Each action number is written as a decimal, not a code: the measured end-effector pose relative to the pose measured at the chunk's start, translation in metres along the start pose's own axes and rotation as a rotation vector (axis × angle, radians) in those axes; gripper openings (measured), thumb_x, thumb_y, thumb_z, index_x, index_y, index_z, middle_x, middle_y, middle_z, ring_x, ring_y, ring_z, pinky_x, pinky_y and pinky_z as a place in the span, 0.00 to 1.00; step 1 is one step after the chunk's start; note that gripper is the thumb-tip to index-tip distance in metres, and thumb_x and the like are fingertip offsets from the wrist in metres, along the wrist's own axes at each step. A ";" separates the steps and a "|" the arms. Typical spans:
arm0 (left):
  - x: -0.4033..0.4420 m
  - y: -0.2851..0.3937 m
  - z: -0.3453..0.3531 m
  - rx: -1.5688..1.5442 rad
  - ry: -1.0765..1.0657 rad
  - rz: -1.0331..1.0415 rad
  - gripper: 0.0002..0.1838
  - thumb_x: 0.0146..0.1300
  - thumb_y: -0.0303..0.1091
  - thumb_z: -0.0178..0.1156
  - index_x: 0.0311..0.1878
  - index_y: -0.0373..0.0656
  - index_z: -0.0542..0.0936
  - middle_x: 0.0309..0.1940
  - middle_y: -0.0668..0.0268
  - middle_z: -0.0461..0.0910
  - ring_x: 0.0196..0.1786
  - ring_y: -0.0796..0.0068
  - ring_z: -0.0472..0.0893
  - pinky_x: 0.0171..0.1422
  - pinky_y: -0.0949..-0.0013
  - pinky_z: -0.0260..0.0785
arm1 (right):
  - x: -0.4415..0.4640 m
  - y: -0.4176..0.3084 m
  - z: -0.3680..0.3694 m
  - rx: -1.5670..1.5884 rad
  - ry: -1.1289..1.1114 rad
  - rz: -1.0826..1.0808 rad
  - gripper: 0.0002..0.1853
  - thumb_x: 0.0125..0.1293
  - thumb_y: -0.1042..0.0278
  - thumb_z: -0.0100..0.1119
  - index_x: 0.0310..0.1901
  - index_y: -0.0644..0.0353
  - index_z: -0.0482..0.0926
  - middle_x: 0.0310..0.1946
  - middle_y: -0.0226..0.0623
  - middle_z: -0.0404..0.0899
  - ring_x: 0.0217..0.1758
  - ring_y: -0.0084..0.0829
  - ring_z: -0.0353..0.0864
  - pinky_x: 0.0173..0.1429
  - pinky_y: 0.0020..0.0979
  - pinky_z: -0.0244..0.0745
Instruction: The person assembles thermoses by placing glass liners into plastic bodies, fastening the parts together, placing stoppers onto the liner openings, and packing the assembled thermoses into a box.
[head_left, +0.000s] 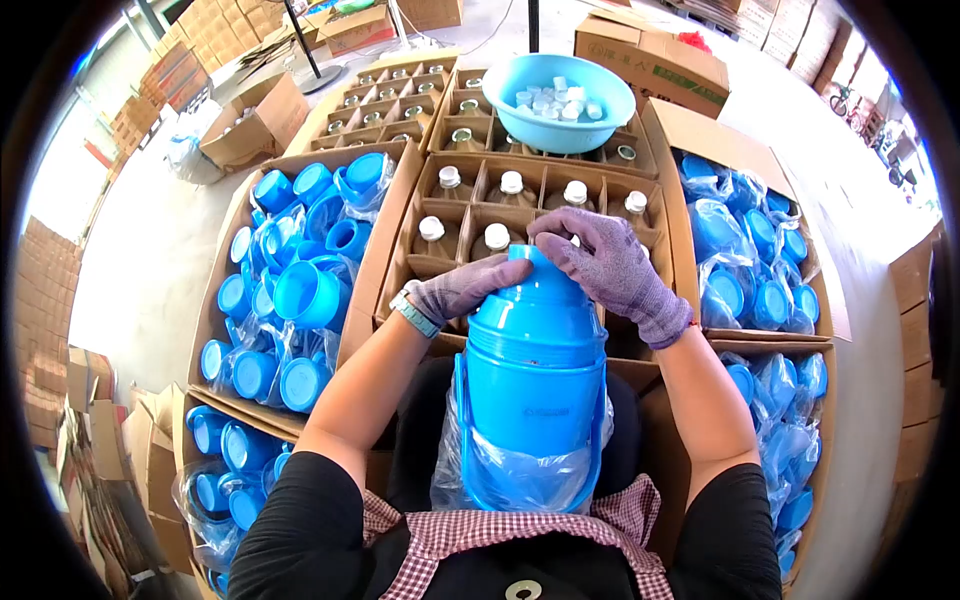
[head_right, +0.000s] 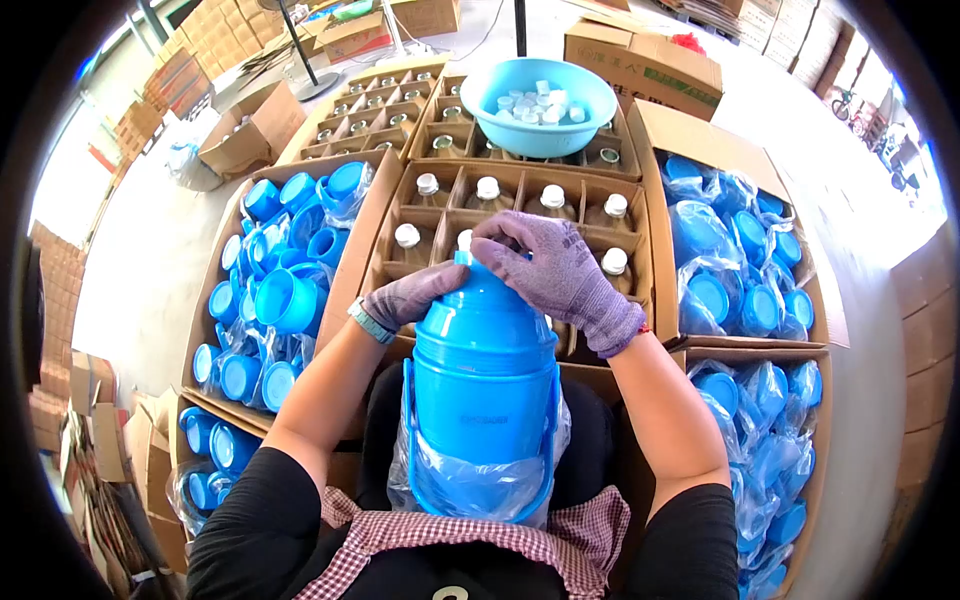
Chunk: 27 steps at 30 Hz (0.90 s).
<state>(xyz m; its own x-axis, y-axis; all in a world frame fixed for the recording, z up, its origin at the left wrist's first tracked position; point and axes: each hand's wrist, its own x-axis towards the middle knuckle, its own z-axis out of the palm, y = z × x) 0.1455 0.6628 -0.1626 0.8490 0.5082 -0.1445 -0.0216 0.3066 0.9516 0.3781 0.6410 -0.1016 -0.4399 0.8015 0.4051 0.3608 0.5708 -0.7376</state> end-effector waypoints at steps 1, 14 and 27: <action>-0.003 0.000 0.002 0.041 0.025 -0.018 0.59 0.60 0.79 0.61 0.78 0.36 0.65 0.74 0.54 0.72 0.73 0.62 0.75 0.79 0.59 0.66 | -0.001 -0.006 0.003 -0.027 0.014 -0.002 0.16 0.74 0.56 0.65 0.54 0.59 0.83 0.37 0.39 0.85 0.40 0.32 0.86 0.47 0.34 0.81; -0.025 0.005 0.010 0.159 0.047 0.012 0.67 0.55 0.81 0.65 0.83 0.36 0.56 0.78 0.52 0.65 0.78 0.59 0.68 0.81 0.54 0.63 | -0.034 -0.043 0.020 0.034 0.115 0.092 0.45 0.52 0.49 0.81 0.69 0.57 0.72 0.54 0.48 0.81 0.59 0.46 0.82 0.65 0.47 0.77; -0.019 -0.016 0.017 -0.019 -0.039 0.155 0.61 0.62 0.75 0.63 0.83 0.36 0.54 0.77 0.50 0.66 0.77 0.57 0.70 0.81 0.53 0.64 | -0.038 -0.042 0.018 0.043 0.105 0.073 0.43 0.52 0.50 0.82 0.66 0.59 0.72 0.54 0.47 0.78 0.60 0.43 0.81 0.64 0.42 0.77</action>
<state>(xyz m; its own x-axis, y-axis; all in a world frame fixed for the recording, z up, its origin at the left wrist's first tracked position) 0.1389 0.6346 -0.1702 0.8547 0.5188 0.0149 -0.1636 0.2419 0.9564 0.3652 0.5832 -0.0954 -0.3242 0.8562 0.4023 0.3522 0.5039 -0.7886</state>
